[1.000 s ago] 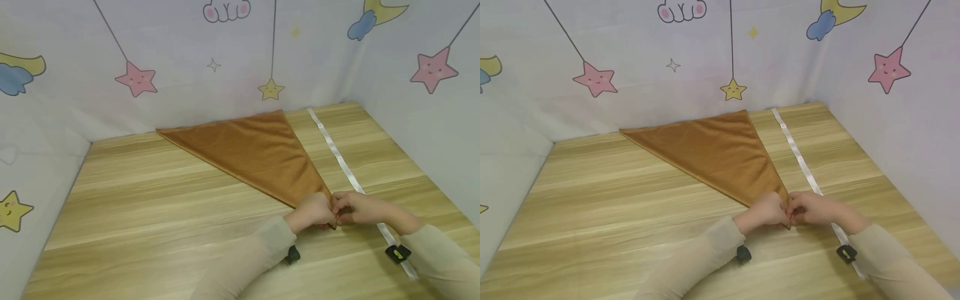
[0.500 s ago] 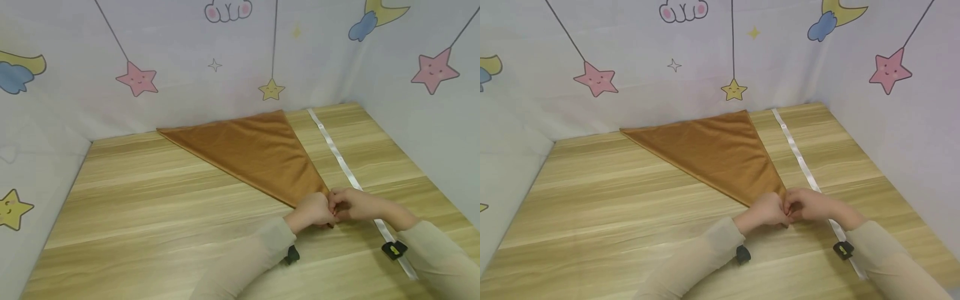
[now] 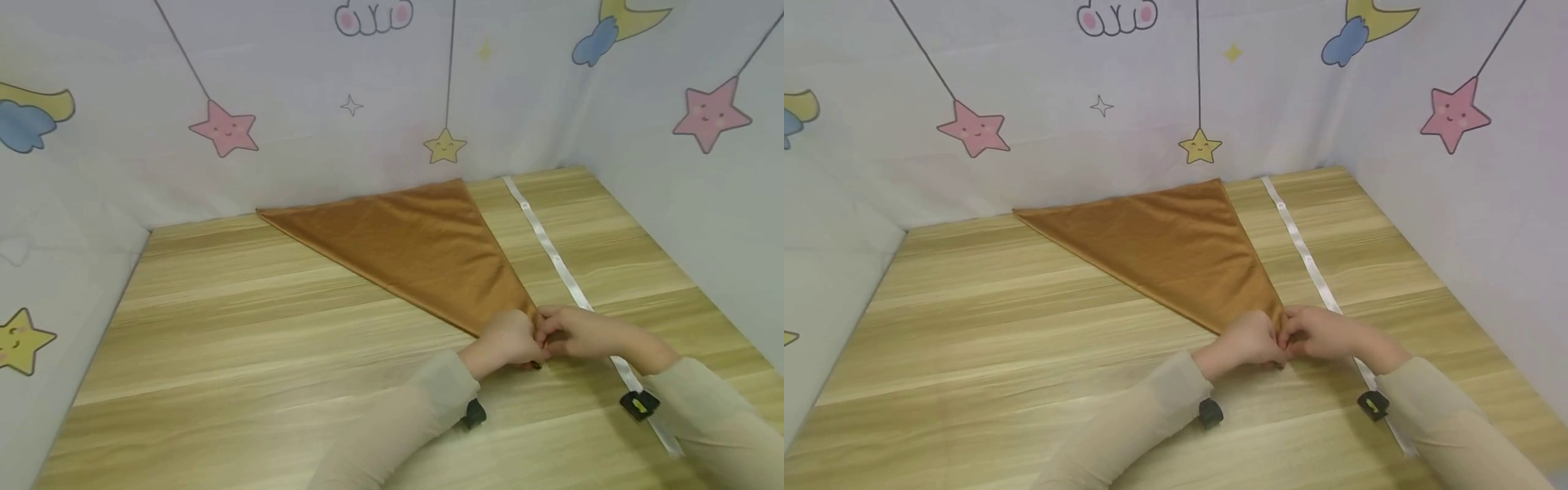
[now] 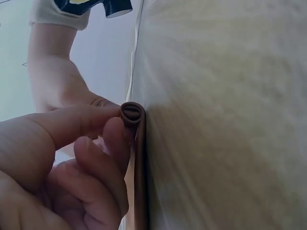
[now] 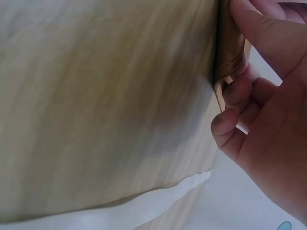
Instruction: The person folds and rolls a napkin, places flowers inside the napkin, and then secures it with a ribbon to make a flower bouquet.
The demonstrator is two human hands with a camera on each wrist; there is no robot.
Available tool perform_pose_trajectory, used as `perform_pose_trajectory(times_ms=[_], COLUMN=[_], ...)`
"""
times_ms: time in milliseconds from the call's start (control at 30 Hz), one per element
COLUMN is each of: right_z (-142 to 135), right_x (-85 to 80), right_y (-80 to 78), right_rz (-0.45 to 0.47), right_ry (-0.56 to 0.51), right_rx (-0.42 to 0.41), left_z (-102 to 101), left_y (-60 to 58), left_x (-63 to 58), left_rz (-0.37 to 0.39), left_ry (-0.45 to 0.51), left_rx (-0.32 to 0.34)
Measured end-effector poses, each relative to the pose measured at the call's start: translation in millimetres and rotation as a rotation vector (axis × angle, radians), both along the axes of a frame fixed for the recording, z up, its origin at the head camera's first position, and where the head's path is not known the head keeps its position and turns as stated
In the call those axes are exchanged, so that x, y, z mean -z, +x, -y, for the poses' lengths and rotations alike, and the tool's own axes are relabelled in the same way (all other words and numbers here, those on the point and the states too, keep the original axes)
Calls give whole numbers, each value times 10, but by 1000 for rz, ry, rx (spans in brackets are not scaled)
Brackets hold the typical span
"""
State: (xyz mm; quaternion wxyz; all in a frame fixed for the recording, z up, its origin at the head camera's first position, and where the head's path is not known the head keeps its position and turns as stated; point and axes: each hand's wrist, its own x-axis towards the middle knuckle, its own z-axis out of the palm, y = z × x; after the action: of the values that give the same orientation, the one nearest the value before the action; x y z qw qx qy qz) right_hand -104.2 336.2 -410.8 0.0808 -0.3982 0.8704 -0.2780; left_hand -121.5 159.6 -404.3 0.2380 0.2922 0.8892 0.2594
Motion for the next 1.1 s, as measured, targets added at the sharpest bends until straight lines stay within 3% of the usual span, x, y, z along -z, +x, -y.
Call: perform_pose_trajectory(times_ms=[100, 233, 467, 633, 900, 1100], right_z=[24, 58, 76, 103, 116, 126], right_x=[-16, -13, 32, 35, 39, 61], right_y=[-28, -49, -32, -18, -26, -62], right_rz=[12, 1, -140, -170, -188, -183], right_ry=[31, 27, -14, -23, -21, -54], right_rx=[8, 7, -29, -41, -55, -79], left_z=[-16, -3, 75, 99, 111, 150], left_y=[8, -1, -28, -70, -91, -84], left_x=[-2, 14, 36, 45, 36, 36], left_rz=[-98, -108, 138, 273, 280, 311], left_ry=[-65, -79, 74, 134, 101, 183], left_rx=[27, 27, -36, -90, -136, -135])
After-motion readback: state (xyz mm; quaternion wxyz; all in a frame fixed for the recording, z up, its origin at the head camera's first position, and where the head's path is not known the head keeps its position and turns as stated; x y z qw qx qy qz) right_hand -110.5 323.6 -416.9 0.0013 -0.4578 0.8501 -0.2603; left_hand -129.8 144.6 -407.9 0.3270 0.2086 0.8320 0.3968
